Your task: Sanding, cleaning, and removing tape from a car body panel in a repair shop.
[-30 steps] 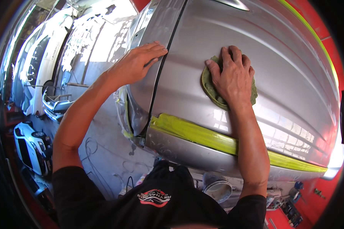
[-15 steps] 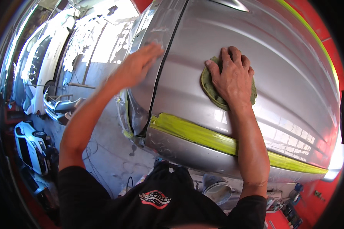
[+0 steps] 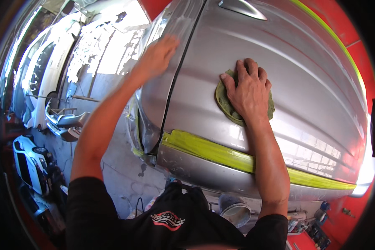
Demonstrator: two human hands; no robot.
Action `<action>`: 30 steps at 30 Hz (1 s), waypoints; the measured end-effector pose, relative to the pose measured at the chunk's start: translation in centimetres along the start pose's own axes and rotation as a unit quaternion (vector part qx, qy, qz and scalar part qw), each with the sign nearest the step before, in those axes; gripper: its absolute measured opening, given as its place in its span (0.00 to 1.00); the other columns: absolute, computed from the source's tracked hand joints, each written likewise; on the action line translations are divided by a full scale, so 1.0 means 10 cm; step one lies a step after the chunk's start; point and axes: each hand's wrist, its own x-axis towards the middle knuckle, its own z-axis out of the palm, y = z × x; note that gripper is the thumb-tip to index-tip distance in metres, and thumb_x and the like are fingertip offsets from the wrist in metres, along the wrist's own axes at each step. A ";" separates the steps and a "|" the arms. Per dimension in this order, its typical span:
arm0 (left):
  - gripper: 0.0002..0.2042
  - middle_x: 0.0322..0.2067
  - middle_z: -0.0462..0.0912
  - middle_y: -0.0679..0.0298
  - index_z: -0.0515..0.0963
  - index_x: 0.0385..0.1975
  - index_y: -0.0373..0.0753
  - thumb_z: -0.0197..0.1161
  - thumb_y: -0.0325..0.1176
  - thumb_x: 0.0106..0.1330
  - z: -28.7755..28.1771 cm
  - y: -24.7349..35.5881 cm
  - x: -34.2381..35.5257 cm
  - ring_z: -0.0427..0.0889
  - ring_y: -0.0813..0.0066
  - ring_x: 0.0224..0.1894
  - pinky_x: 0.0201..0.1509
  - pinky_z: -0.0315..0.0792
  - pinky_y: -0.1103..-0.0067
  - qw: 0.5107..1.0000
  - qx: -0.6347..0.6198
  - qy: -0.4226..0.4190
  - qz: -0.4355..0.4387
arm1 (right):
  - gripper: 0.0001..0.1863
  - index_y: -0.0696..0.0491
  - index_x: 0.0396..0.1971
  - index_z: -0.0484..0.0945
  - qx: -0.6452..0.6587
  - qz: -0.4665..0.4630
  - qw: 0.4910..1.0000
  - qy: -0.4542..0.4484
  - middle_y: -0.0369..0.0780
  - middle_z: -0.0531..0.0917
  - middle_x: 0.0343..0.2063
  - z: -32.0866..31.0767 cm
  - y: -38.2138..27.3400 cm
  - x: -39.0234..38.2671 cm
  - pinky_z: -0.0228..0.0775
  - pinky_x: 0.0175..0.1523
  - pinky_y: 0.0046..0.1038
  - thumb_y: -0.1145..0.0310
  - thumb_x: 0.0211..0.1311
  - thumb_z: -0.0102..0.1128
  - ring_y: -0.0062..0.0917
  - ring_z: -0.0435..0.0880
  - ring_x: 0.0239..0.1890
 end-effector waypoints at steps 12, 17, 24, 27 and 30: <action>0.17 0.63 0.79 0.58 0.79 0.60 0.43 0.52 0.37 0.78 -0.09 -0.49 1.02 0.80 0.48 0.61 0.68 0.72 0.62 0.997 0.045 0.065 -0.025 | 0.32 0.59 0.61 0.77 0.011 -0.010 1.000 0.008 0.47 0.73 0.64 -0.02 -0.22 0.05 0.62 0.67 0.53 0.49 0.68 0.61 0.50 0.69 0.66; 0.16 0.63 0.79 0.51 0.81 0.57 0.38 0.53 0.36 0.77 0.04 -0.09 0.22 0.74 0.49 0.68 0.72 0.68 0.62 0.996 -0.049 0.075 -0.008 | 0.32 0.59 0.62 0.76 -0.005 0.006 1.000 -0.002 0.47 0.72 0.65 -0.02 -0.01 -0.02 0.61 0.67 0.53 0.49 0.68 0.61 0.50 0.69 0.66; 0.16 0.63 0.79 0.52 0.80 0.58 0.39 0.53 0.35 0.77 0.06 -0.43 0.63 0.74 0.48 0.68 0.72 0.68 0.62 0.993 -0.046 0.106 0.022 | 0.34 0.61 0.62 0.75 -0.021 -0.002 1.000 0.013 0.47 0.71 0.65 -0.03 -0.12 -0.01 0.61 0.67 0.52 0.48 0.68 0.59 0.50 0.69 0.65; 0.16 0.61 0.80 0.54 0.80 0.58 0.43 0.52 0.36 0.76 -0.01 -0.81 1.63 0.79 0.47 0.61 0.68 0.73 0.61 0.993 0.043 0.108 0.005 | 0.33 0.61 0.61 0.76 -0.006 -0.014 1.000 0.022 0.47 0.72 0.64 -0.07 -0.20 0.03 0.62 0.66 0.52 0.50 0.67 0.61 0.50 0.69 0.64; 0.18 0.61 0.81 0.55 0.79 0.60 0.45 0.51 0.38 0.76 0.02 -1.00 2.22 0.80 0.47 0.60 0.67 0.73 0.60 0.991 0.100 0.087 -0.030 | 0.32 0.61 0.61 0.76 0.026 -0.021 0.999 0.018 0.48 0.72 0.63 -0.06 -0.21 0.02 0.62 0.65 0.52 0.51 0.66 0.64 0.50 0.69 0.64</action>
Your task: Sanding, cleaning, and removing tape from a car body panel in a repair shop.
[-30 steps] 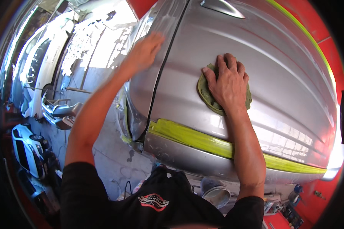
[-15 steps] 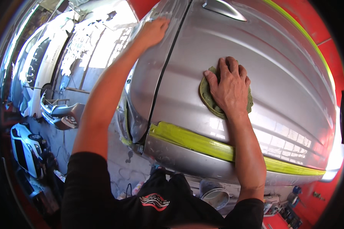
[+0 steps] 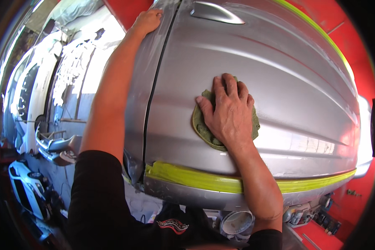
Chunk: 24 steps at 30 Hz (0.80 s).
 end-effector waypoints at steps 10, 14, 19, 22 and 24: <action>0.19 0.67 0.75 0.52 0.76 0.66 0.42 0.54 0.31 0.78 -0.64 0.58 -1.99 0.68 0.55 0.74 0.76 0.62 0.65 0.988 -0.129 -0.039 0.074 | 0.35 0.63 0.63 0.74 -0.032 0.016 0.999 -0.017 0.49 0.71 0.65 0.01 0.08 0.01 0.61 0.66 0.52 0.50 0.67 0.62 0.51 0.68 0.65; 0.18 0.68 0.75 0.55 0.76 0.65 0.42 0.54 0.32 0.78 -0.21 0.31 -1.17 0.69 0.57 0.73 0.77 0.62 0.68 0.991 -0.120 -0.031 0.047 | 0.37 0.64 0.64 0.73 -0.049 0.010 0.999 -0.020 0.50 0.70 0.66 0.01 0.04 0.01 0.61 0.67 0.53 0.48 0.68 0.60 0.52 0.67 0.65; 0.20 0.61 0.81 0.57 0.81 0.60 0.47 0.49 0.46 0.78 0.24 -0.03 0.53 0.78 0.48 0.63 0.70 0.70 0.63 0.996 -0.071 -0.034 -0.030 | 0.37 0.65 0.63 0.72 -0.008 -0.002 0.999 -0.032 0.51 0.69 0.66 -0.05 0.04 0.04 0.62 0.66 0.53 0.48 0.68 0.60 0.51 0.66 0.65; 0.20 0.61 0.81 0.54 0.81 0.60 0.47 0.49 0.46 0.78 0.36 -0.03 0.86 0.78 0.47 0.63 0.70 0.69 0.62 0.996 0.010 -0.059 -0.070 | 0.36 0.64 0.64 0.72 0.006 -0.003 0.999 -0.033 0.51 0.69 0.65 -0.03 0.11 0.08 0.62 0.65 0.52 0.48 0.68 0.60 0.51 0.67 0.65; 0.20 0.60 0.81 0.53 0.81 0.60 0.45 0.49 0.44 0.78 0.39 0.21 0.60 0.78 0.48 0.63 0.70 0.69 0.61 0.993 -0.076 -0.062 -0.068 | 0.36 0.63 0.65 0.71 0.001 0.014 0.999 -0.046 0.50 0.68 0.66 -0.01 0.17 0.03 0.61 0.66 0.53 0.48 0.69 0.59 0.53 0.66 0.66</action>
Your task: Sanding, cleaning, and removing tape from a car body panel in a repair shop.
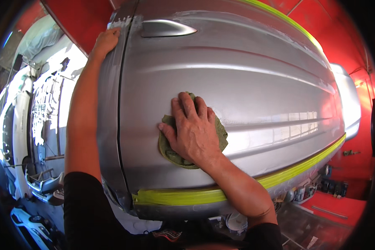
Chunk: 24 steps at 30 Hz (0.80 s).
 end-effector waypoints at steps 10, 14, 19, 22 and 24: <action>0.17 0.59 0.82 0.53 0.81 0.58 0.41 0.51 0.37 0.78 0.01 -0.13 -0.38 0.78 0.50 0.63 0.69 0.71 0.60 0.986 -0.012 0.087 0.144 | 0.36 0.63 0.65 0.72 -0.021 0.010 1.000 -0.003 0.51 0.66 0.67 -0.03 -0.09 0.01 0.60 0.67 0.59 0.48 0.70 0.59 0.57 0.65 0.67; 0.18 0.62 0.80 0.56 0.79 0.61 0.44 0.49 0.40 0.79 0.03 -0.28 0.30 0.79 0.48 0.62 0.69 0.72 0.63 0.994 0.082 0.044 0.060 | 0.36 0.63 0.65 0.72 -0.011 -0.004 1.000 -0.014 0.51 0.66 0.67 -0.04 -0.15 0.06 0.60 0.67 0.57 0.47 0.69 0.59 0.56 0.65 0.67; 0.19 0.66 0.77 0.57 0.77 0.64 0.44 0.50 0.38 0.79 0.07 0.00 -0.32 0.75 0.54 0.67 0.72 0.68 0.63 0.988 0.032 0.025 0.150 | 0.36 0.63 0.65 0.72 -0.026 0.010 0.999 -0.024 0.51 0.66 0.68 -0.03 -0.02 0.00 0.59 0.68 0.54 0.48 0.70 0.58 0.55 0.65 0.67; 0.18 0.67 0.76 0.57 0.77 0.64 0.44 0.50 0.33 0.79 -0.15 0.11 -1.48 0.70 0.57 0.72 0.76 0.63 0.62 0.975 -0.043 0.020 0.219 | 0.36 0.63 0.65 0.73 -0.022 0.012 0.999 -0.025 0.51 0.66 0.69 -0.05 -0.04 -0.01 0.58 0.69 0.55 0.47 0.70 0.58 0.55 0.65 0.68; 0.18 0.67 0.76 0.57 0.77 0.64 0.44 0.50 0.33 0.79 -0.25 0.07 -1.59 0.69 0.57 0.73 0.76 0.63 0.62 0.976 -0.039 0.008 0.214 | 0.36 0.63 0.65 0.73 -0.025 0.014 0.999 -0.020 0.51 0.66 0.69 -0.03 -0.06 0.02 0.59 0.69 0.56 0.47 0.70 0.58 0.56 0.65 0.68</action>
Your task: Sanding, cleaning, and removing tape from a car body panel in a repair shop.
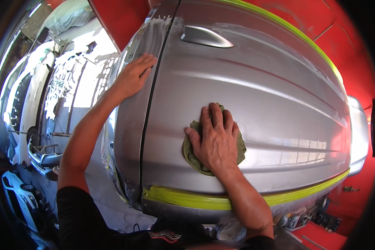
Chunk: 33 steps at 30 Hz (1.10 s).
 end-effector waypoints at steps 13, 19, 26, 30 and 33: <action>0.18 0.63 0.79 0.56 0.79 0.63 0.49 0.52 0.40 0.77 0.40 -0.84 1.67 0.77 0.51 0.66 0.72 0.69 0.65 0.989 0.109 -0.021 -0.094 | 0.36 0.62 0.65 0.74 0.003 -0.008 1.000 -0.002 0.52 0.66 0.68 0.00 0.02 0.02 0.60 0.66 0.58 0.47 0.69 0.59 0.57 0.66 0.67; 0.17 0.60 0.82 0.56 0.81 0.60 0.45 0.52 0.35 0.77 0.32 -0.53 0.94 0.77 0.51 0.65 0.71 0.69 0.62 0.997 0.066 0.020 0.025 | 0.36 0.62 0.66 0.72 -0.011 0.004 1.000 -0.011 0.51 0.66 0.69 0.00 -0.01 0.02 0.59 0.68 0.58 0.47 0.70 0.57 0.58 0.66 0.68; 0.18 0.64 0.79 0.57 0.79 0.63 0.49 0.53 0.39 0.77 0.32 -0.89 2.02 0.75 0.53 0.67 0.72 0.68 0.64 0.979 0.166 -0.062 -0.104 | 0.36 0.62 0.65 0.73 0.022 -0.007 1.000 -0.009 0.51 0.66 0.68 -0.02 -0.05 0.01 0.59 0.67 0.58 0.47 0.70 0.58 0.58 0.67 0.67; 0.18 0.63 0.80 0.57 0.80 0.62 0.47 0.53 0.39 0.77 0.38 -0.59 1.72 0.76 0.52 0.66 0.72 0.68 0.65 0.980 0.138 -0.062 -0.132 | 0.36 0.62 0.65 0.74 0.008 -0.017 1.000 -0.002 0.51 0.66 0.68 0.02 0.04 0.02 0.59 0.67 0.58 0.47 0.70 0.58 0.58 0.67 0.66; 0.18 0.63 0.80 0.58 0.78 0.63 0.48 0.52 0.38 0.78 0.26 -0.46 0.96 0.75 0.53 0.68 0.73 0.68 0.64 0.997 0.069 -0.007 0.015 | 0.36 0.62 0.65 0.73 -0.002 -0.008 1.000 -0.002 0.51 0.67 0.68 0.01 0.03 0.01 0.59 0.67 0.58 0.47 0.70 0.58 0.58 0.66 0.66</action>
